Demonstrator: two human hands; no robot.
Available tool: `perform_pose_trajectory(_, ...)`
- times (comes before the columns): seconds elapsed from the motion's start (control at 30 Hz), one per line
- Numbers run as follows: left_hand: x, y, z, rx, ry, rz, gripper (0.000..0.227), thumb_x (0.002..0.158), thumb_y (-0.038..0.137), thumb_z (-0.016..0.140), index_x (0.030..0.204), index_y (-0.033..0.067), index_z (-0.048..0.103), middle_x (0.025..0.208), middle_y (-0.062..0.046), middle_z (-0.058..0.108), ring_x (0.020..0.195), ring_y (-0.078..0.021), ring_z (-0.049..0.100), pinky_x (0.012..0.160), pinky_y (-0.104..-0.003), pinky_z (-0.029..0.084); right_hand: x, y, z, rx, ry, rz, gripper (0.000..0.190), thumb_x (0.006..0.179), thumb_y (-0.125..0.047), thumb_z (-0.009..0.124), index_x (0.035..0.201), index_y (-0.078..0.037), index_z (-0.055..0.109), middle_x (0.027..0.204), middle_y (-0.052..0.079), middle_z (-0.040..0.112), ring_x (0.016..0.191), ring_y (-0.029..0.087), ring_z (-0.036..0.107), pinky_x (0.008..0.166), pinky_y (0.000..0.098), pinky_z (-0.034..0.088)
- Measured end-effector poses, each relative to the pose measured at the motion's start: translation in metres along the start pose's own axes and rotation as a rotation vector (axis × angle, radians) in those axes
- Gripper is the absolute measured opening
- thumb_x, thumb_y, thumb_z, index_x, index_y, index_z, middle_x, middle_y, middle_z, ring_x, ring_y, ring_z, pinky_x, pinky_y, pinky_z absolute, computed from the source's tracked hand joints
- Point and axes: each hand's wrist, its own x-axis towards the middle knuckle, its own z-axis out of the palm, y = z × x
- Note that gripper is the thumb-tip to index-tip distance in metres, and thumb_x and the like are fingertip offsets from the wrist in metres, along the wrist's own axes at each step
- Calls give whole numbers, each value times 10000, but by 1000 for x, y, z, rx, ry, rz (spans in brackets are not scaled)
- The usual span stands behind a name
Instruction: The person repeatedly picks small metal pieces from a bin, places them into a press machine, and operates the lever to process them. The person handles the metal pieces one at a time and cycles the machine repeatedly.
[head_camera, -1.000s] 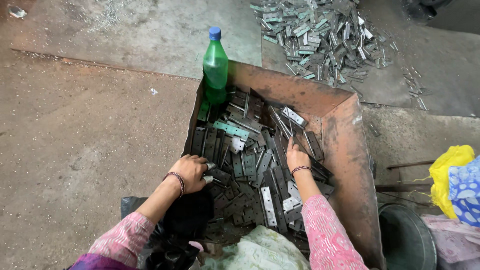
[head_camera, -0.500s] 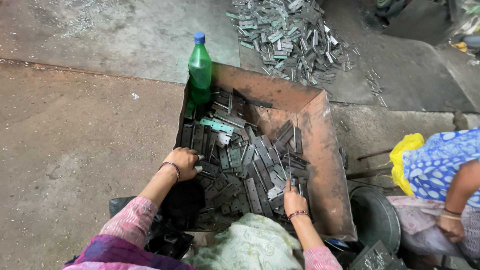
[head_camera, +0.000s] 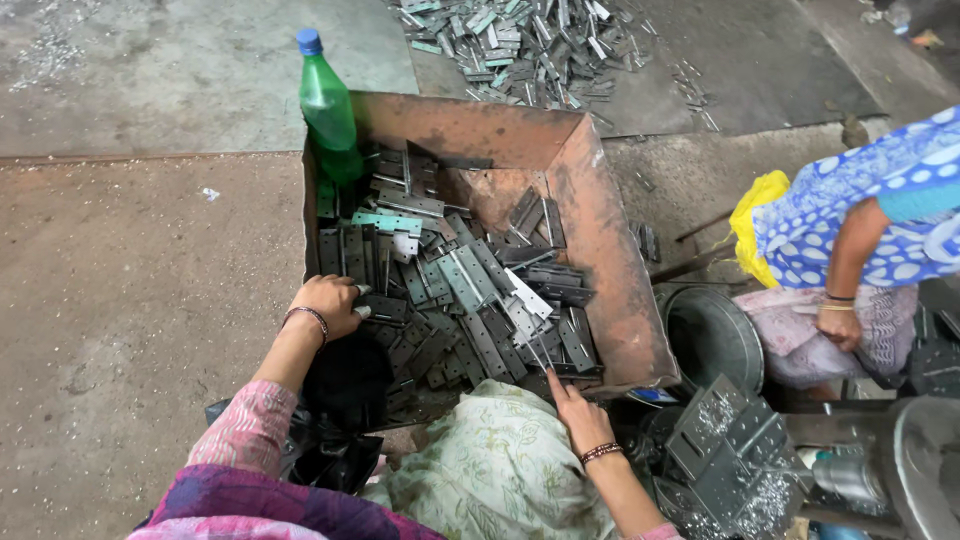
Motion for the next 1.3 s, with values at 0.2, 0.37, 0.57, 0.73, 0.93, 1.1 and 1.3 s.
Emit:
perform_pose_trajectory(0.2, 6, -3, 12, 31, 3, 0, 406, 848, 461, 660, 1073, 137, 758, 1211, -13, 697, 1201, -222, 624, 1030, -385, 489, -57, 8, 1, 84, 140, 38, 865, 879, -8, 515, 1594, -384, 203, 1296, 149, 640, 784, 397, 735, 696, 500, 611)
perform_pose_trajectory(0.37, 13, -11, 17, 44, 20, 12, 412, 841, 427, 661, 1122, 140, 752, 1260, -19, 688, 1228, -216, 617, 1049, -367, 488, -45, 35, -39, 191, 517, 205, 893, 827, -116, 644, 1596, -245, 209, 1250, 215, 663, 677, 430, 713, 617, 521, 604)
perform_pose_trajectory(0.57, 13, -12, 20, 55, 0, -16, 451, 851, 472, 673, 1139, 131, 742, 1291, -25, 672, 1244, -211, 609, 1066, -348, 487, 6, 97, -85, 35, 530, 401, 755, 883, -111, 631, 1575, -210, 345, 1135, 167, 691, 765, 388, 725, 667, 504, 603)
perform_pose_trajectory(0.73, 17, -15, 19, 54, -35, -38, 441, 864, 478, 665, 1114, 124, 744, 1284, -13, 674, 1242, -211, 611, 1073, -349, 490, 80, 129, -99, -52, 379, 386, 733, 822, -89, 662, 1517, -146, 438, 1188, 164, 670, 968, 335, 726, 767, 466, 603)
perform_pose_trajectory(0.93, 27, -29, 32, 45, -22, -46, 399, 856, 465, 656, 1100, 165, 752, 1234, 2, 700, 1220, -211, 631, 1067, -353, 510, 101, 116, -95, -157, 558, 403, 571, 949, -104, 665, 1499, -147, 517, 1378, 99, 594, 1320, 327, 505, 1061, 531, 409)
perform_pose_trajectory(1.1, 38, -39, 41, 31, 51, 3, 484, 796, 507, 720, 1121, 151, 759, 1282, -33, 666, 1199, -245, 631, 1033, -382, 518, 33, 44, -56, 20, 550, 322, 617, 813, -142, 750, 1390, -114, 534, 1455, 149, 479, 1395, 345, 397, 1162, 550, 274)
perform_pose_trajectory(1.3, 72, -9, 13, -13, -27, -3, 497, 778, 486, 743, 1142, 147, 754, 1273, -56, 671, 1184, -261, 648, 1029, -388, 530, -87, -19, 19, 484, 301, 358, 626, 827, -45, 713, 1418, -148, 533, 1534, 129, 416, 1425, 305, 395, 1209, 471, 301)
